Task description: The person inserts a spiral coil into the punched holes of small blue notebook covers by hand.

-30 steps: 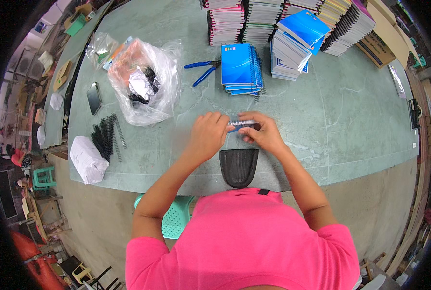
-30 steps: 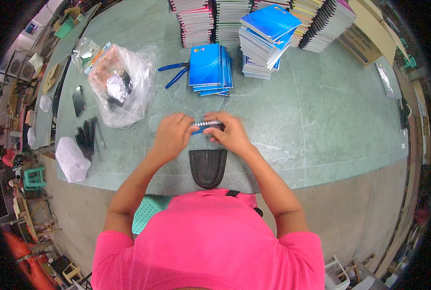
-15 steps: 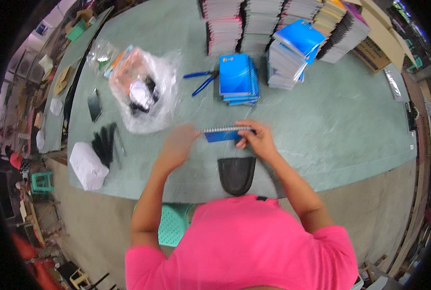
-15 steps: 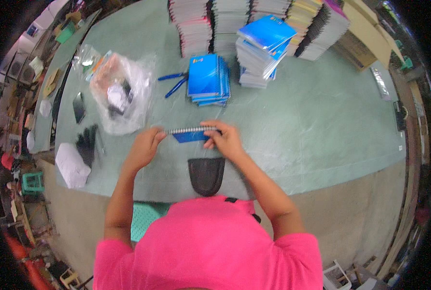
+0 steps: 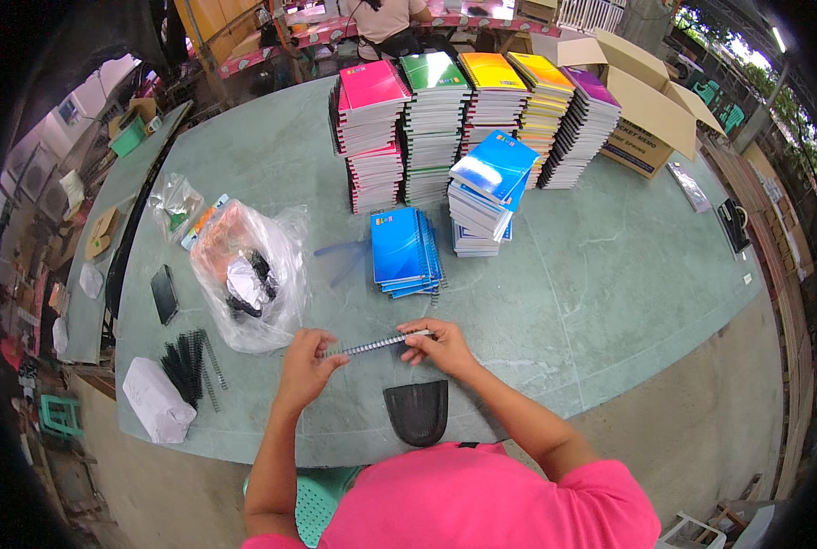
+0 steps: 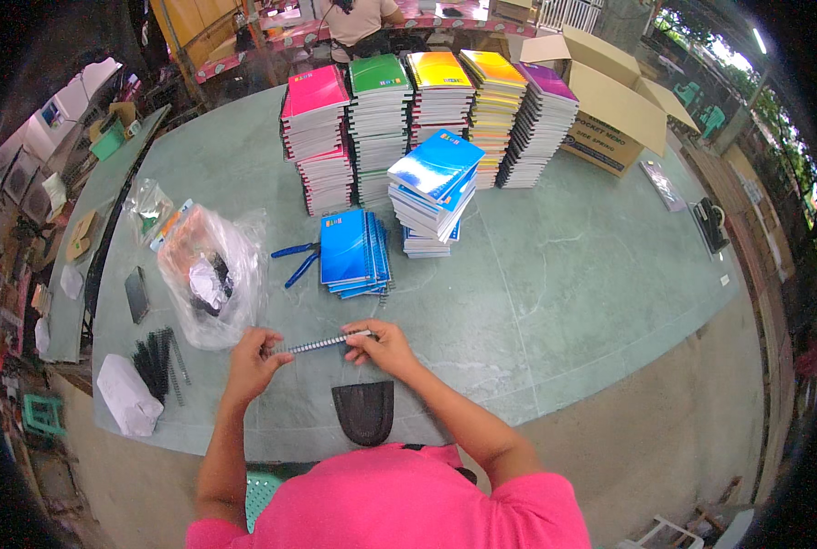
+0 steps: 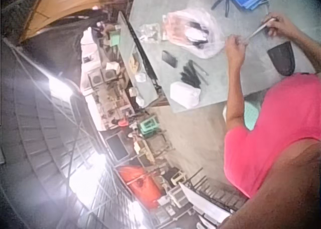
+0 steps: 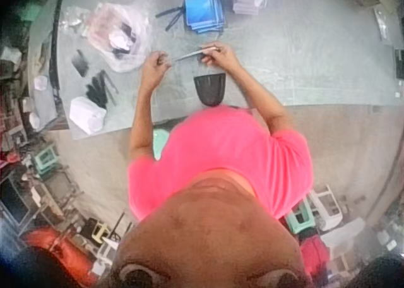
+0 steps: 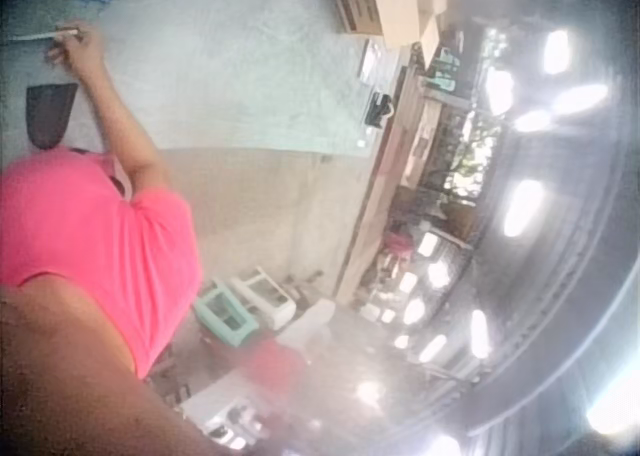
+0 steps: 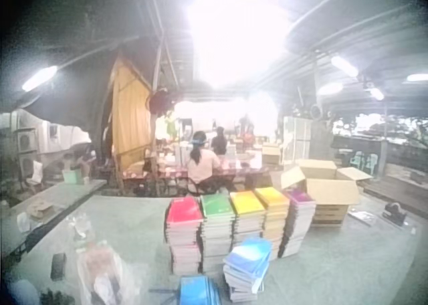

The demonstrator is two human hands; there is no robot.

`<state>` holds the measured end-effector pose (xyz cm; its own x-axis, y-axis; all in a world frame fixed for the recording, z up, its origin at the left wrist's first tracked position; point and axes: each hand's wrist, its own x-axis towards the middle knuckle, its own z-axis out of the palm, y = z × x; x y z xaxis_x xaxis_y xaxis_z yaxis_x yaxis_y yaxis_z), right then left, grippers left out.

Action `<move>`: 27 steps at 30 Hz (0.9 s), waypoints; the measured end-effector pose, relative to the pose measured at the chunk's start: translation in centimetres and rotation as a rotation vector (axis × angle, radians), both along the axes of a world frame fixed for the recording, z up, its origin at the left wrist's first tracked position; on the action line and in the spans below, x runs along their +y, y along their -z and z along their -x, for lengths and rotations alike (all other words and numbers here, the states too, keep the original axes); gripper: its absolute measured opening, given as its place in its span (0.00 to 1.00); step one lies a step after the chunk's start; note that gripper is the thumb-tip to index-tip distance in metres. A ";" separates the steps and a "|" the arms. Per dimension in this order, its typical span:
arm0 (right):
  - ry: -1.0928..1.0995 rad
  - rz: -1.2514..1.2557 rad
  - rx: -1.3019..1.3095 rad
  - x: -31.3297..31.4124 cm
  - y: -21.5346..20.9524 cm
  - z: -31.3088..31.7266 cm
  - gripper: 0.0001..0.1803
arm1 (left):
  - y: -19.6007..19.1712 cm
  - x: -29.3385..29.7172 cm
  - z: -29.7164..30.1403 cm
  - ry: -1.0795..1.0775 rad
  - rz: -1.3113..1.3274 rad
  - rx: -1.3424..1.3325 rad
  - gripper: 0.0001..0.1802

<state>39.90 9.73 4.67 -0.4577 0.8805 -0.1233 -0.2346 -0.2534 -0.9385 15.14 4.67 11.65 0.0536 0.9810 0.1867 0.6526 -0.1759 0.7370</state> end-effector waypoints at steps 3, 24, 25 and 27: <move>0.035 -0.032 0.064 -0.2 0.1 0.3 0.11 | 0.1 0.3 0.1 0.016 0.297 -0.027 0.12; -0.035 -0.020 -0.023 -0.6 0.4 1.2 0.12 | 1.0 2.2 -6.8 0.222 -0.217 0.437 0.13; -0.041 -0.031 -0.037 -0.6 0.5 1.1 0.12 | 0.6 2.2 -7.0 0.211 -0.223 0.407 0.13; -0.057 -0.058 -0.064 -0.5 0.6 0.8 0.13 | 0.8 2.0 -6.9 0.210 -0.237 0.416 0.14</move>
<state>39.05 9.27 4.09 -0.4996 0.8600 -0.1040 -0.1602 -0.2097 -0.9646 22.01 6.69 10.81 0.3618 0.8745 0.3230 0.8142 -0.4651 0.3474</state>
